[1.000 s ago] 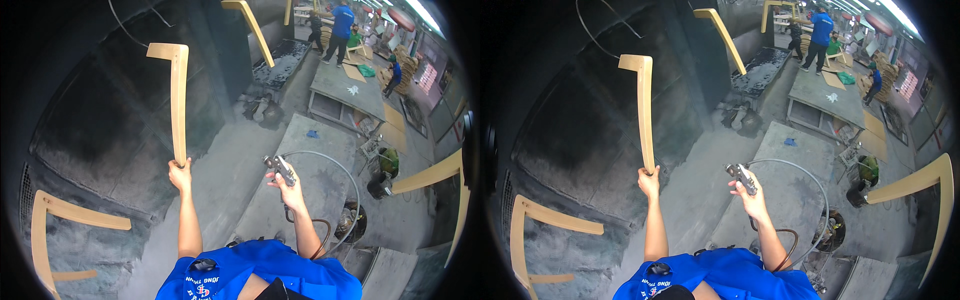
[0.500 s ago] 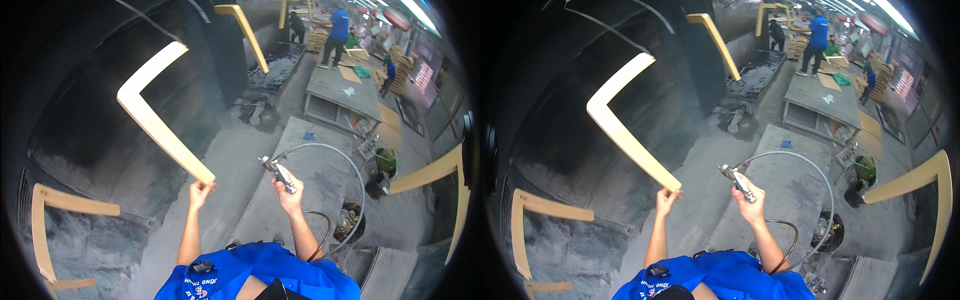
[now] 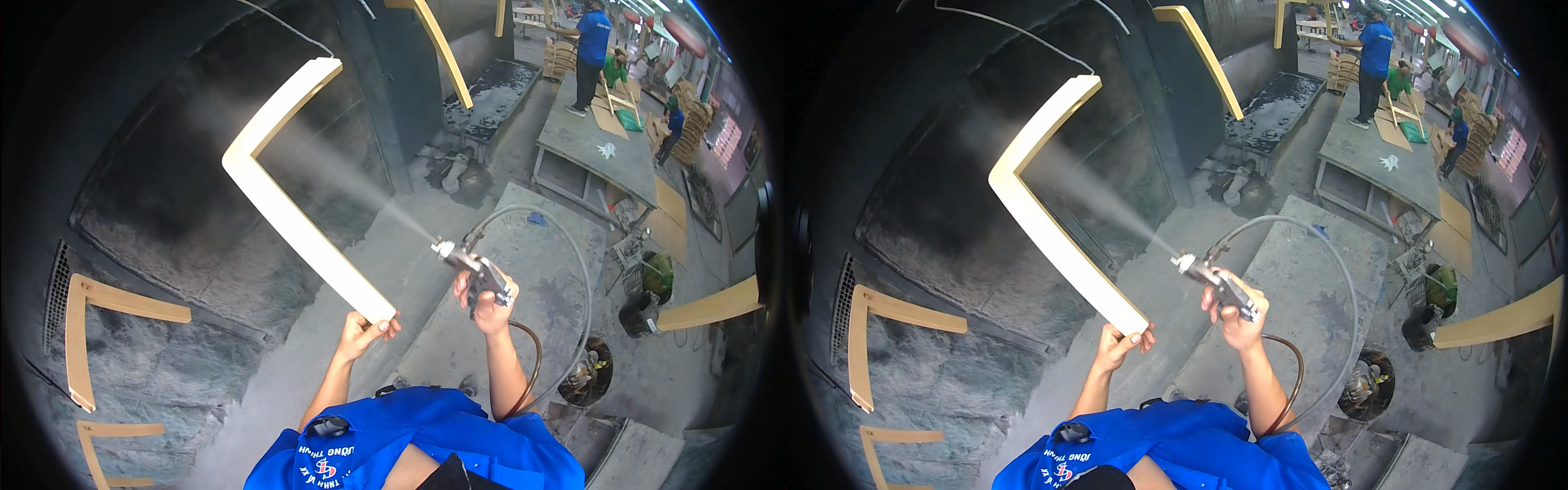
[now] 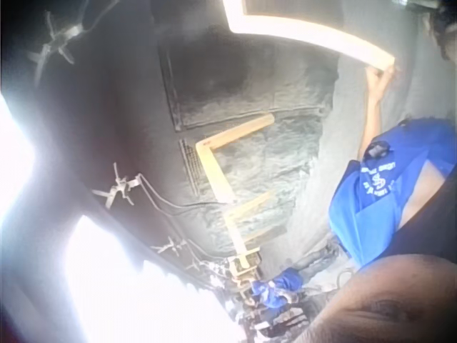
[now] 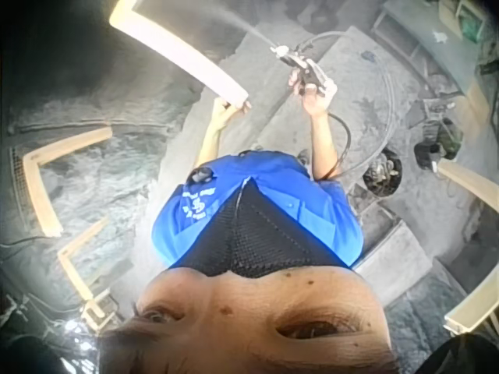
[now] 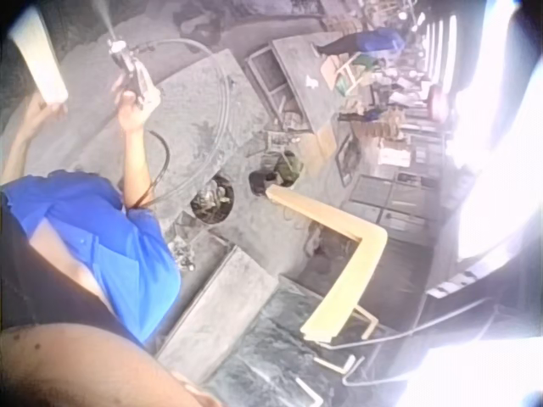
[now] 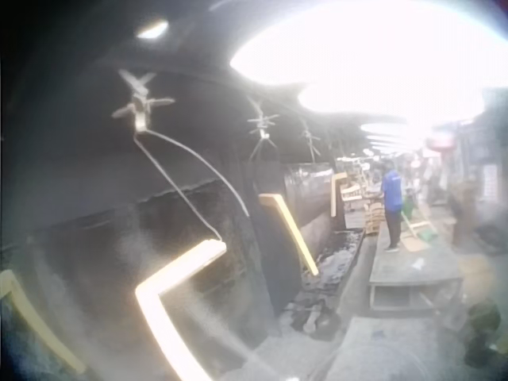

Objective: The person uses a spray gun to apply a light-colored finish to hanging L-shaped wooden pieces in a workshop. They hold each piece with one hand while spraying with the other, rotating the pieces to coat all sides before hanging them back up.

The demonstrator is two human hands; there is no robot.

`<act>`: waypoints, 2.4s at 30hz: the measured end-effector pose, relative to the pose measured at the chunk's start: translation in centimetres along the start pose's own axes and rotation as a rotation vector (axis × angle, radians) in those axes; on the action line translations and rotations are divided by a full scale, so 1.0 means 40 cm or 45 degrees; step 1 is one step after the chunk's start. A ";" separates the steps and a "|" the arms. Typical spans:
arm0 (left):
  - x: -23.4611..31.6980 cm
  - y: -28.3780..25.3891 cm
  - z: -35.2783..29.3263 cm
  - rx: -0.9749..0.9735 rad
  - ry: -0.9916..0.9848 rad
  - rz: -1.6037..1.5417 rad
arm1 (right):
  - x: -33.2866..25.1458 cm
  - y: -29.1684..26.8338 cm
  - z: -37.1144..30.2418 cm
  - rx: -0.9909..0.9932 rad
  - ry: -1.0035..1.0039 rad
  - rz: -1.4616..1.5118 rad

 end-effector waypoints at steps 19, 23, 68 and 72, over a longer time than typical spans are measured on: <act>-0.010 -0.309 -0.051 0.312 -0.059 0.097 | -0.118 -0.021 0.087 -0.232 0.121 -0.203; 0.041 -0.498 -0.131 0.470 -0.224 0.358 | -0.121 -0.048 0.097 -0.121 0.152 -0.292; 0.175 -0.671 -0.002 0.853 0.141 0.443 | -0.019 -0.212 0.116 0.114 0.314 -0.364; 0.101 -0.739 0.010 0.963 0.218 0.356 | -0.028 -0.194 0.131 -0.002 0.383 -0.378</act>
Point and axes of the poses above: each hand's wrist, its own z-axis towards the middle knuckle, its own y-axis out of the palm, x = y × z, the point moved 7 cm from there along z, towards the middle knuckle, and after that the axes turned 11 degrees about -y, right-handed, at the moved point
